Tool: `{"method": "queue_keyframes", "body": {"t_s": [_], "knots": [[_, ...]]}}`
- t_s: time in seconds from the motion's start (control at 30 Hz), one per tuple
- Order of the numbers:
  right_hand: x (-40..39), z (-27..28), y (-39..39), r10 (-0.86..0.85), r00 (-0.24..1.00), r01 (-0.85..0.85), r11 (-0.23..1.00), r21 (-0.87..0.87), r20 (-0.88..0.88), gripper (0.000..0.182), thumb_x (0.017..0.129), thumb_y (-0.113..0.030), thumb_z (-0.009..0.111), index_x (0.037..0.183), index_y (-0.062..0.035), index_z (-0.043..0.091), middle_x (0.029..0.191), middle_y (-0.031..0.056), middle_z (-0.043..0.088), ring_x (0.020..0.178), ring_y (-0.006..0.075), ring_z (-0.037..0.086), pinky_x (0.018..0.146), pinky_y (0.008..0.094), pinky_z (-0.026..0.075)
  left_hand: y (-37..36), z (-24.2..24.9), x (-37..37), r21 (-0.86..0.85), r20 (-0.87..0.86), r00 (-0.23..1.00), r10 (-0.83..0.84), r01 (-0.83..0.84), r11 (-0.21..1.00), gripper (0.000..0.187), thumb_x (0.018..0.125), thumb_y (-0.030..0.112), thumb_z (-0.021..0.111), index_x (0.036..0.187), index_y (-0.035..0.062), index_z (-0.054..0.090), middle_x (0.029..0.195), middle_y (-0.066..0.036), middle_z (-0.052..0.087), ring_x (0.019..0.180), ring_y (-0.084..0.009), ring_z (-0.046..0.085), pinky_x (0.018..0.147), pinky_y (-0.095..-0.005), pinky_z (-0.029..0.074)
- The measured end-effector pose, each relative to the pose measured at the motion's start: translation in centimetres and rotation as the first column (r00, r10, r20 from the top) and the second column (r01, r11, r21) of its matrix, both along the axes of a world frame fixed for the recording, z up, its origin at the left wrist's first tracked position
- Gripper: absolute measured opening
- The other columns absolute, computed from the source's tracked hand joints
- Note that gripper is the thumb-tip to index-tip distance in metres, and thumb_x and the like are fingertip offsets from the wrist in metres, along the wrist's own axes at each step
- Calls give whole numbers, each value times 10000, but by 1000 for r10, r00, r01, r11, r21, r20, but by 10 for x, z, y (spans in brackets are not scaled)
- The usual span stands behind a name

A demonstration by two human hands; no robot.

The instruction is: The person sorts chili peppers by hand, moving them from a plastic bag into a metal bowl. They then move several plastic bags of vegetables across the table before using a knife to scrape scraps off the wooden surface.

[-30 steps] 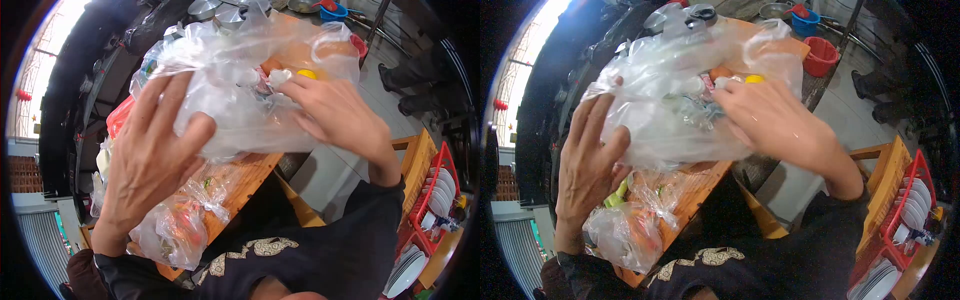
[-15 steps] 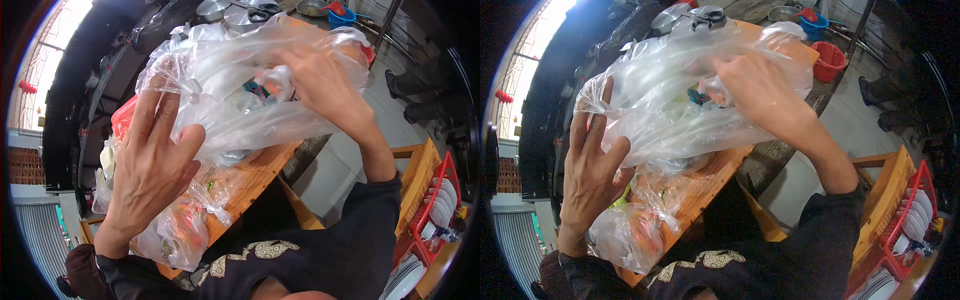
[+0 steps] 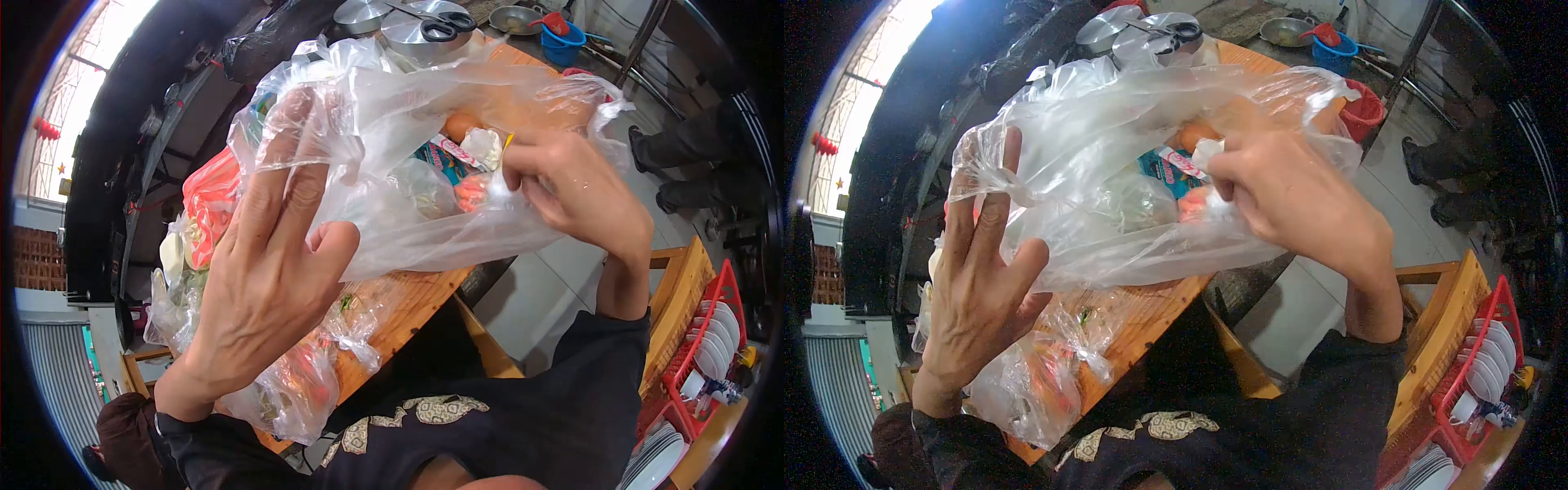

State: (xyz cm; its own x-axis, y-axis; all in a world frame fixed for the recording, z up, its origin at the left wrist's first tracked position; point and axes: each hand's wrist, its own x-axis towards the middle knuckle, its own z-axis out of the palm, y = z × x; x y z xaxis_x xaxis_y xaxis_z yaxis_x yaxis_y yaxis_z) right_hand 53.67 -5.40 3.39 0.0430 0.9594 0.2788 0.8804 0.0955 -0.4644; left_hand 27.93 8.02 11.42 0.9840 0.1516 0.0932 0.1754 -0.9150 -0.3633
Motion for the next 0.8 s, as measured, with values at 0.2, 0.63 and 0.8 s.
{"method": "queue_keyframes", "body": {"t_s": [0.2,0.63,0.8], "knots": [[-6,1,-6,-232,973,231,966,119,-9,150,776,21,608,926,9,611,890,171,626,827,382,621,718,431,493,1,4,0,29,-23,995,-98,99,995,364,553,78,799,842,39,579,1393,-237,438,1334,-512,355,1044,-554,411],[-14,68,0,-107,986,81,978,194,129,241,758,-17,713,994,-15,669,901,125,677,774,239,672,683,304,509,10,-25,8,-516,217,939,-266,342,786,470,811,67,657,1245,54,478,1428,-248,390,1246,-417,466,1028,-454,416],[-37,20,5,-200,934,199,979,33,296,381,728,-140,771,1081,-93,638,869,119,673,822,327,654,687,394,489,1,-19,4,-533,90,957,-277,281,798,171,699,7,667,826,5,553,1526,-209,281,1252,-439,412,1056,-508,389]]}}
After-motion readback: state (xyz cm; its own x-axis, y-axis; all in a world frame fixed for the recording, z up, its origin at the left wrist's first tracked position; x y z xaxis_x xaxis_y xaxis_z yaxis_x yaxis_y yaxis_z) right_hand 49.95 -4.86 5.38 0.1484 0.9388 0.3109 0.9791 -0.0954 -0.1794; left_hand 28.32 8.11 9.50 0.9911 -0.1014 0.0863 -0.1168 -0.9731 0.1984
